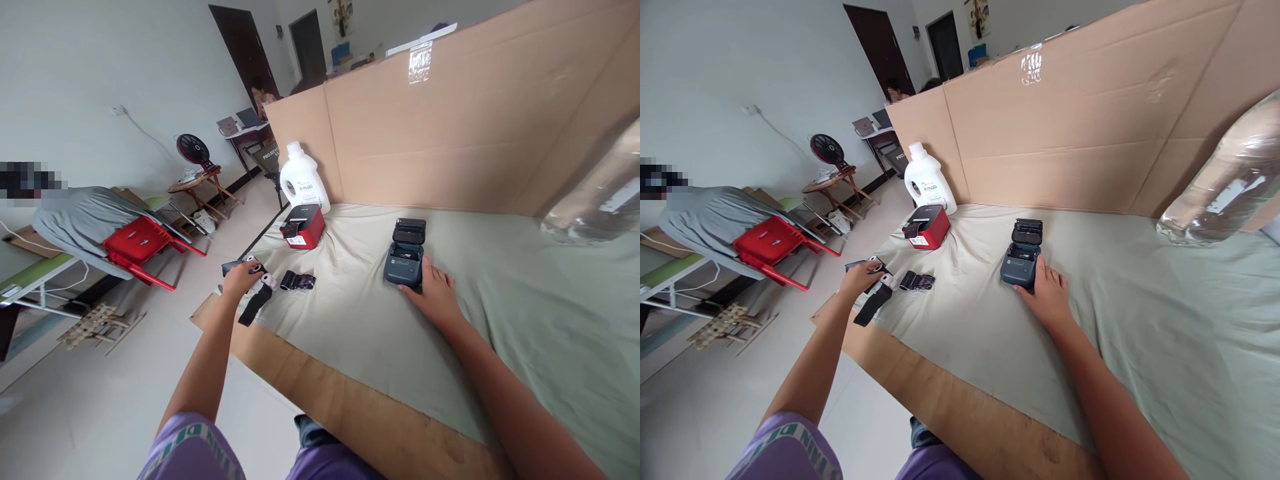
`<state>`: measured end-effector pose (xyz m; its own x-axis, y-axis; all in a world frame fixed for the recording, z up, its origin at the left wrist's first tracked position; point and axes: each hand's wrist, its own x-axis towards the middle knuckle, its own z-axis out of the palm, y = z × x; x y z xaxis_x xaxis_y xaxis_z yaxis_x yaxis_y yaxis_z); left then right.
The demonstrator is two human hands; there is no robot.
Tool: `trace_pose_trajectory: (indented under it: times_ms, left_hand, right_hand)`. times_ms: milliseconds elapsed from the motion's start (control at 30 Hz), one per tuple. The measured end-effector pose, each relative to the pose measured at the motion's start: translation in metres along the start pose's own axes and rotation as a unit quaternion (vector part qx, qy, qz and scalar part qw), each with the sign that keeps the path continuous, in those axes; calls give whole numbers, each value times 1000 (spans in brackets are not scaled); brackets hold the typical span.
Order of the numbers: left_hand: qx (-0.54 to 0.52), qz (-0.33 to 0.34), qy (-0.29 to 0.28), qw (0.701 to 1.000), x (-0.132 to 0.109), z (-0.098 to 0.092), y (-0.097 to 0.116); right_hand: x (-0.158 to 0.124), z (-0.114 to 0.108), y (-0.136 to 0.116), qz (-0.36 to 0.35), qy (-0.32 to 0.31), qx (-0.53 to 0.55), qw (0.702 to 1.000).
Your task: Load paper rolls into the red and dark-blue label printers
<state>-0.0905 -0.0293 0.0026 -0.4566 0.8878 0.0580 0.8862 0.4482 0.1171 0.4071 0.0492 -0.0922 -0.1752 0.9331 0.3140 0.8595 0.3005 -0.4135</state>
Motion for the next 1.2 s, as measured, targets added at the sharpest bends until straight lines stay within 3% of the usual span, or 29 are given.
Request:
trace_pose_trajectory:
  times_ms: [167, 267, 333, 400, 467, 533, 600, 700, 833, 967, 1067, 1200]
  left_hand:
    - [-8, 14, 95, 995, -14, -25, 22]
    - [-77, 89, 209, 971, -42, -31, 71]
    - [-140, 173, 259, 940, -65, -19, 122]
    - [-177, 252, 260, 915, -90, 2, 177]
    - [-203, 329, 256, 886, -110, 26, 228]
    - [-236, 382, 254, 857, -123, 45, 265]
    - [-276, 419, 247, 829, -125, 56, 287]
    - [-361, 420, 211, 806, -117, 62, 301]
    - [-511, 308, 64, 800, -107, 72, 307]
    - [-652, 204, -100, 723, -105, 83, 315]
    - [-697, 140, -169, 683, -104, 88, 319]
    - [-697, 123, -189, 681, -101, 95, 320]
  right_hand:
    - [-1, -8, -7, 6, 28, 26, 999]
    - [0, -28, -31, -6, 90, 100, 991]
    - [2, -44, -55, -5, 73, 217, 973]
    - [3, -57, -79, 37, -32, 379, 924]
    - [3, -64, -94, 96, -135, 519, 838]
    - [2, -67, -97, 142, -155, 603, 769]
    - [2, -70, -89, 172, -114, 635, 744]
    - [6, -76, -68, 166, -77, 613, 769]
    - [23, -82, -45, 73, -51, 479, 873]
    - [49, -78, -30, 0, -15, 270, 963]
    - [68, -68, -26, -26, -41, 154, 987]
    - [85, -52, -28, -28, -72, 45, 996]
